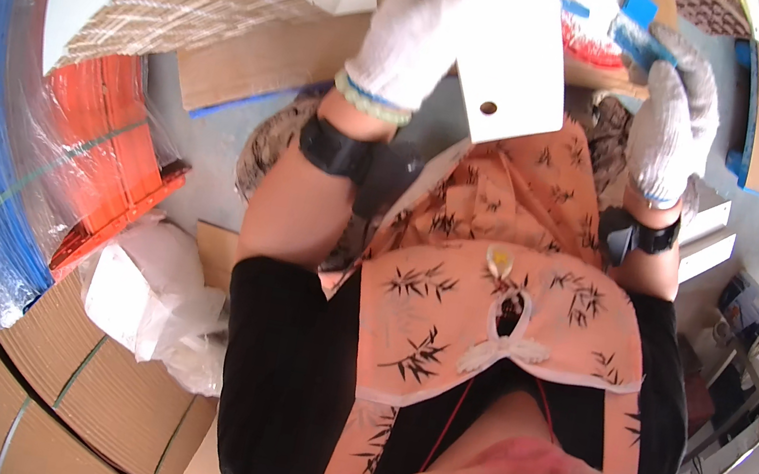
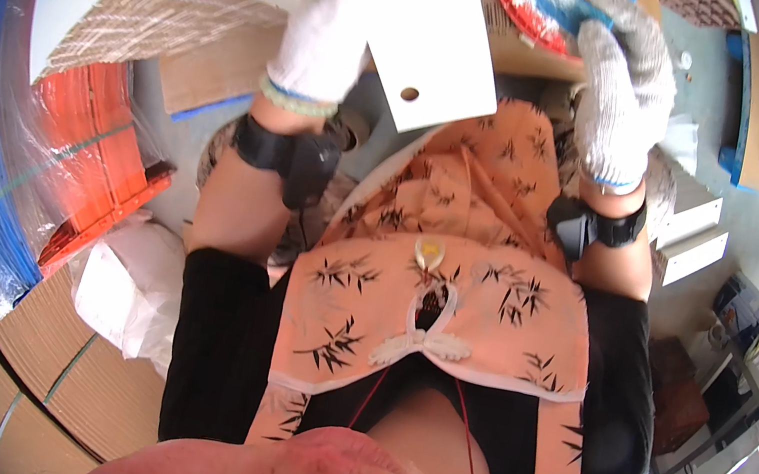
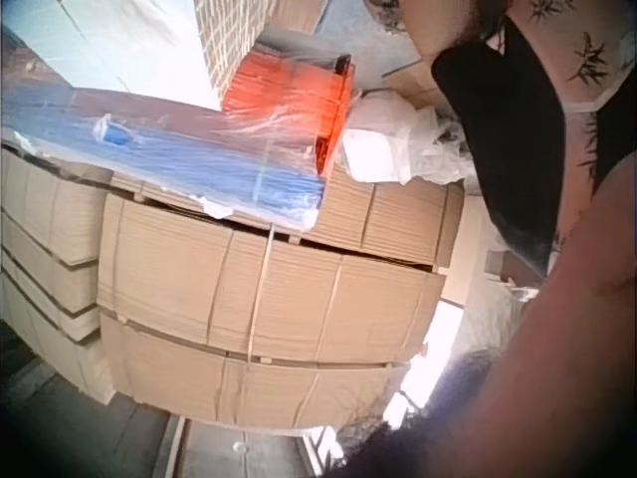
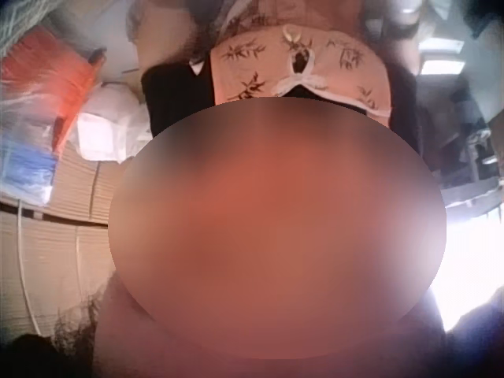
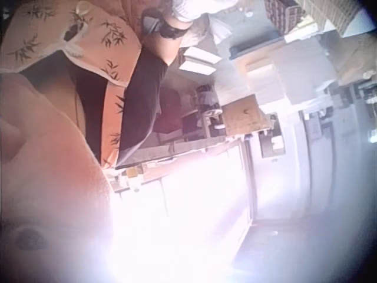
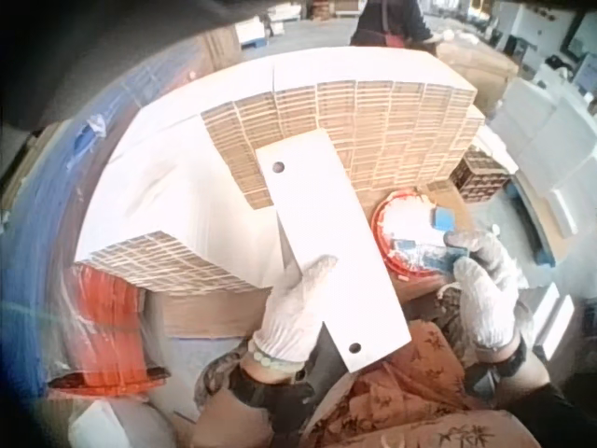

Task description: The user applies adhesive to small white furniture panels using a blue sponge and then wipes them with a cloth.

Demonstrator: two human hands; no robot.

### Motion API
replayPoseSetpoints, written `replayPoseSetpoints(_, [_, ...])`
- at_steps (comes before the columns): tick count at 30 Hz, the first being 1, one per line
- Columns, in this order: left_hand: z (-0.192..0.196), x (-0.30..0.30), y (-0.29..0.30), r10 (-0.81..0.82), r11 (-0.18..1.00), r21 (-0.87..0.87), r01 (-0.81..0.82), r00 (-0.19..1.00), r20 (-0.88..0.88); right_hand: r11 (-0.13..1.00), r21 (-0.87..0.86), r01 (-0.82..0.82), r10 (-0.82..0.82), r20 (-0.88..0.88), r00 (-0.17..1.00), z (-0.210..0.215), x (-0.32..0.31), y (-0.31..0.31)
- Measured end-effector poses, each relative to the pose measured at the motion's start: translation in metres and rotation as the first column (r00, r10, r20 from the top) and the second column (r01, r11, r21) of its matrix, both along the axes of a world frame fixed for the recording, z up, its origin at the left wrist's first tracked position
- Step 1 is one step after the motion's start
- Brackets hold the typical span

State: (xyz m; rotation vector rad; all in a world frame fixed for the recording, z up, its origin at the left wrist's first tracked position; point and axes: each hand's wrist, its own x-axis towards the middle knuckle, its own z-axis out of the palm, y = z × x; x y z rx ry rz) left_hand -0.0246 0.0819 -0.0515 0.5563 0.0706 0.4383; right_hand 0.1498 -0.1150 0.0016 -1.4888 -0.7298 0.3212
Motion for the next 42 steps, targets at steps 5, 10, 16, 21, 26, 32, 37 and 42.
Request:
replayPoseSetpoints(5, [0.007, 0.005, -0.014, 0.182, 0.939, 0.321, -0.119, 0.968, -0.174, 0.992, 0.067, 0.106, -0.104, -0.028, 0.994, 0.009, 0.006, 0.002])
replayPoseSetpoints(10, [0.017, 0.003, -0.017, 0.198, 0.880, 0.472, -0.047, 0.941, -0.275, 0.990, 0.076, 0.117, -0.113, -0.056, 0.992, 0.006, 0.011, -0.001])
replayPoseSetpoints(16, [0.010, 0.002, -0.012, 0.232, 0.750, 0.656, 0.083, 0.896, -0.379, 0.987, 0.055, 0.153, -0.152, -0.021, 0.988, 0.004, 0.016, -0.002])
replayPoseSetpoints(21, [0.026, 0.007, -0.020, 0.636, 0.565, 0.751, -0.341, 0.761, -0.133, 0.992, 0.060, 0.113, -0.107, -0.094, 0.990, -0.002, 0.020, -0.006])
replayPoseSetpoints(26, [0.008, -0.002, 0.015, 0.121, 0.976, -0.169, -0.135, 0.988, -0.091, 0.992, 0.006, 0.127, -0.126, -0.091, 0.988, -0.007, 0.025, -0.006])
replayPoseSetpoints(32, [0.013, -0.007, 0.024, -0.049, 0.887, -0.406, 0.218, 0.921, 0.386, 0.998, -0.010, 0.068, -0.069, -0.090, 0.994, -0.012, 0.024, -0.003])
replayPoseSetpoints(37, [0.056, -0.007, 0.016, 0.146, 0.903, -0.428, -0.049, 0.970, 0.197, 0.999, -0.054, -0.001, -0.003, -0.076, 0.997, -0.020, 0.023, -0.003])
replayPoseSetpoints(42, [0.052, -0.007, 0.022, 0.202, 0.877, -0.473, -0.090, 0.960, 0.193, 0.991, -0.096, -0.091, 0.079, -0.119, 0.990, -0.015, 0.000, -0.001])
